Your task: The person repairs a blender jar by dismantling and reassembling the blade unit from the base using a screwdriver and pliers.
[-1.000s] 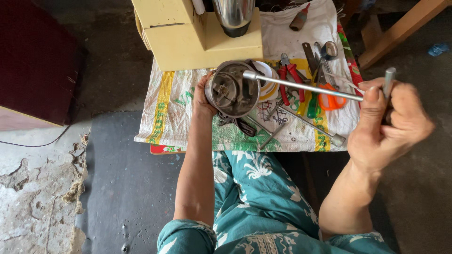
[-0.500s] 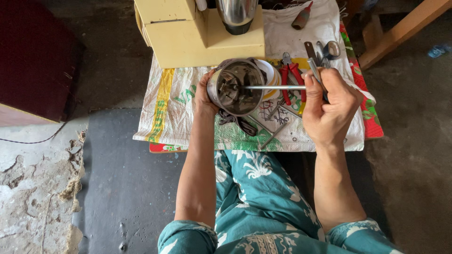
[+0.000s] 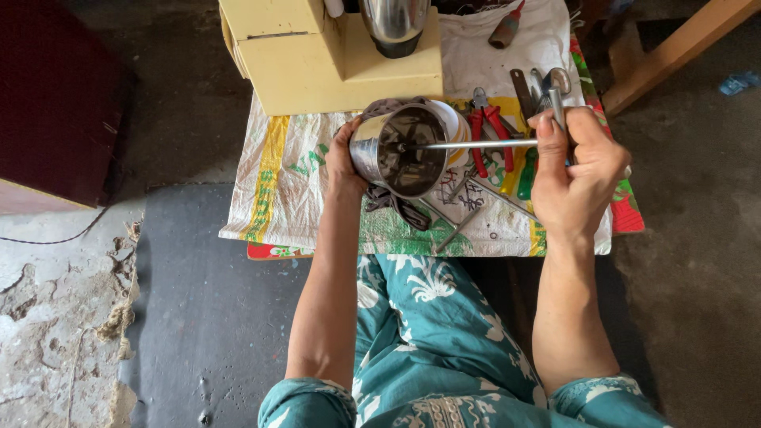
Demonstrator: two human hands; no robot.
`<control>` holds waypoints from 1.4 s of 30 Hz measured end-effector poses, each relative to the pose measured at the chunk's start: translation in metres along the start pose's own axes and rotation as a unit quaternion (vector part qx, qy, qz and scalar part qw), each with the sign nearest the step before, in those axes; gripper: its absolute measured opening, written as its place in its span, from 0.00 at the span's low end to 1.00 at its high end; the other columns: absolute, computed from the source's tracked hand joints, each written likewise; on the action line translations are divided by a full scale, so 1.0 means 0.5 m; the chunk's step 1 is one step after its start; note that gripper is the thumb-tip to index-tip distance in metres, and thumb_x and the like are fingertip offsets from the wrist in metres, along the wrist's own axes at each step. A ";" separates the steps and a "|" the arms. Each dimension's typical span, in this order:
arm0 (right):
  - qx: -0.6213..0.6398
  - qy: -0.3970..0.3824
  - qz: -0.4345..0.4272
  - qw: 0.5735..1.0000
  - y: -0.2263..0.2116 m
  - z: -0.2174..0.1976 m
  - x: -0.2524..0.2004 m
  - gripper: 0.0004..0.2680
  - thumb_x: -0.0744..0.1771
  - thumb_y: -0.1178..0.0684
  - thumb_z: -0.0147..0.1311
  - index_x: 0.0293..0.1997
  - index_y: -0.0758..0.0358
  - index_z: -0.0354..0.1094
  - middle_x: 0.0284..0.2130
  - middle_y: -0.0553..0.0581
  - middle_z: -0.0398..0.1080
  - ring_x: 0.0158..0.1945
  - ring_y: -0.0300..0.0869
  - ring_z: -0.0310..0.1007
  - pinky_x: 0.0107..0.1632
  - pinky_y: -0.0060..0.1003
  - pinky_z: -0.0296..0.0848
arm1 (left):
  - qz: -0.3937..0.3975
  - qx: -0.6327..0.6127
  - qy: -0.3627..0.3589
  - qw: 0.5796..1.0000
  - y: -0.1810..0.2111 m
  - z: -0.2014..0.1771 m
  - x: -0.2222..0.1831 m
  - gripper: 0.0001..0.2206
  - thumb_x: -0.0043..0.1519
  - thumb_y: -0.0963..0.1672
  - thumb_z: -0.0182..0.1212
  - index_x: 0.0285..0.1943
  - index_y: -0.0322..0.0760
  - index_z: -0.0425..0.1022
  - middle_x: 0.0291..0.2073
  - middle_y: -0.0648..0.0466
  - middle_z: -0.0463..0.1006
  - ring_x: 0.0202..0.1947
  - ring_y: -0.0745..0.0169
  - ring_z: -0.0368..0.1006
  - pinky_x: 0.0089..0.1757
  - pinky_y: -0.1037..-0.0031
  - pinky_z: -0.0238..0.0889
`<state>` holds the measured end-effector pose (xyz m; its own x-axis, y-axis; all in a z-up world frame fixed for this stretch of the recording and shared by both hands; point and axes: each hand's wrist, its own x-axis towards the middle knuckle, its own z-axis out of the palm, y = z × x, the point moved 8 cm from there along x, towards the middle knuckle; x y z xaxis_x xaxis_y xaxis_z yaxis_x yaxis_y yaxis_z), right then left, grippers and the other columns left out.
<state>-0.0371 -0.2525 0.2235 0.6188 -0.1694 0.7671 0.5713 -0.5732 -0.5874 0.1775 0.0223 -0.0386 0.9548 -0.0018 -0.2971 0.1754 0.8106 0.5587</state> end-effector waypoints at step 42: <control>-0.041 -0.129 -0.179 0.974 -0.005 0.096 0.081 0.05 0.74 0.54 0.60 0.43 0.61 0.74 0.29 0.50 0.73 0.35 0.41 0.65 0.47 0.38 0.63 | -0.053 0.023 -0.010 0.998 0.053 -0.009 0.050 0.07 0.61 0.45 0.63 0.45 0.42 0.80 0.38 0.50 0.84 0.34 0.54 0.81 0.35 0.58 0.78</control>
<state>0.0126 -0.2195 0.2437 0.5088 0.2547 0.8223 0.7366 -0.6231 -0.2628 0.2049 0.0465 -0.0348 0.9350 -0.0985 -0.3406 0.2860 0.7774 0.5602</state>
